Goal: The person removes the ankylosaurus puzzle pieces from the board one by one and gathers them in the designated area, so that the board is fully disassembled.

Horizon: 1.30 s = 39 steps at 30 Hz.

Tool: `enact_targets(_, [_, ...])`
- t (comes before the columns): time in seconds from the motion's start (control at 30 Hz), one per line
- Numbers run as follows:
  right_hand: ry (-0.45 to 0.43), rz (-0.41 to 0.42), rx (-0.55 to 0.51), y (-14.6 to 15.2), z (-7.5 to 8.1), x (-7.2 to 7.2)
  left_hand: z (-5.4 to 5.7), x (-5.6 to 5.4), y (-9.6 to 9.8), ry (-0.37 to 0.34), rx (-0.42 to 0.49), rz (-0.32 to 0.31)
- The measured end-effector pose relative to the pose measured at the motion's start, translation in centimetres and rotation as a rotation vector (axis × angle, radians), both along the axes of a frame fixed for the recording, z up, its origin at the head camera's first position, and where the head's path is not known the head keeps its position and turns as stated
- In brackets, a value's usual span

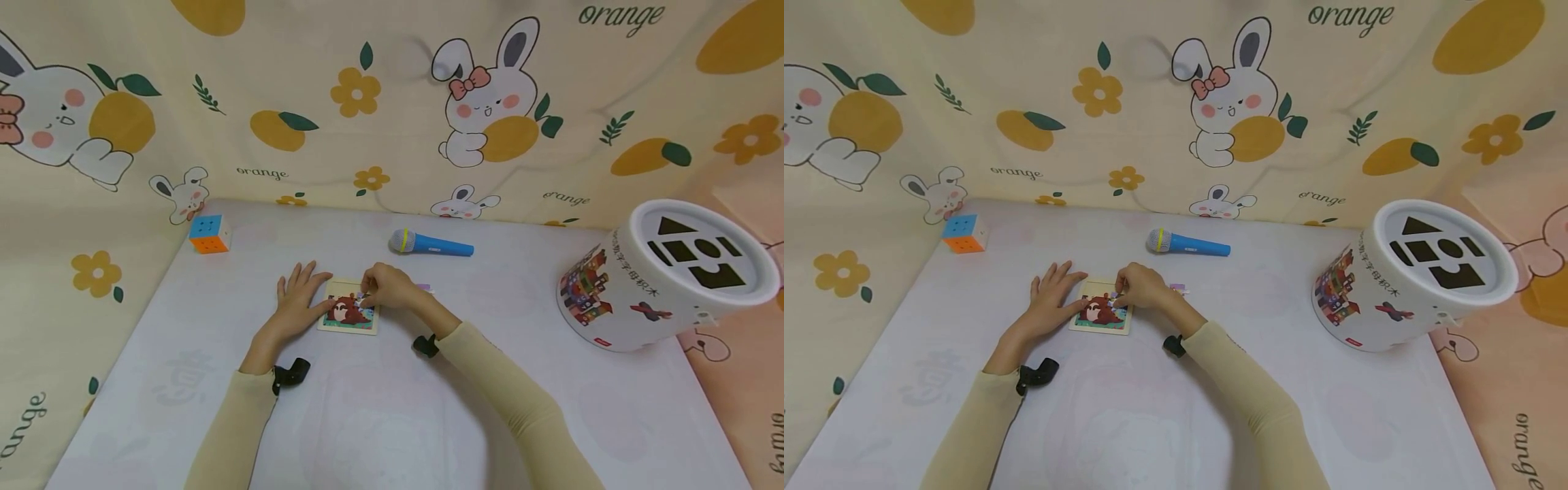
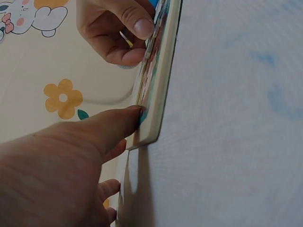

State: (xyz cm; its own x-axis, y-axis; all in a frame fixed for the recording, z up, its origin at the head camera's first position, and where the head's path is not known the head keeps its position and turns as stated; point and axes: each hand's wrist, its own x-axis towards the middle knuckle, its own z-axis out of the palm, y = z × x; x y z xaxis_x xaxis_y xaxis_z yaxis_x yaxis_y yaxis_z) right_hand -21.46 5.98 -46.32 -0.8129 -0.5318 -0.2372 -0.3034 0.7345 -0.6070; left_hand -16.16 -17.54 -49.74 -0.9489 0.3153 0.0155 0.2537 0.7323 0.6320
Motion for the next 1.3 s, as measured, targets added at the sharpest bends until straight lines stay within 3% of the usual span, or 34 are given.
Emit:
enact_targets(0.23, [-0.02, -0.011, -0.04, 0.1, 0.2, 0.2, 0.0, -0.2, 0.0, -0.013, -0.004, -0.011])
enact_targets(0.47, [-0.087, 0.041, -0.288, 1.3, 0.3, 0.1, 0.0, -0.3, 0.2, -0.012, -0.003, -0.011])
enact_targets(0.6, [-0.098, 0.019, -0.382, 3.7, 0.4, -0.3, -0.1, -0.4, 0.4, -0.006, -0.002, -0.011])
enact_targets(0.8, [-0.067, -0.065, -0.363, 9.2, 1.1, -0.5, 0.0, -0.3, 0.5, 0.006, -0.01, -0.012])
enact_targets(1.0, [-0.058, -0.09, -0.312, 14.1, 1.0, -0.3, 0.1, -0.1, 0.3, -0.001, -0.008, -0.009])
enact_targets(1.3, [-0.102, -0.147, -0.271, 17.1, 0.1, 0.1, 0.0, 0.2, 0.2, 0.016, -0.004, 0.001])
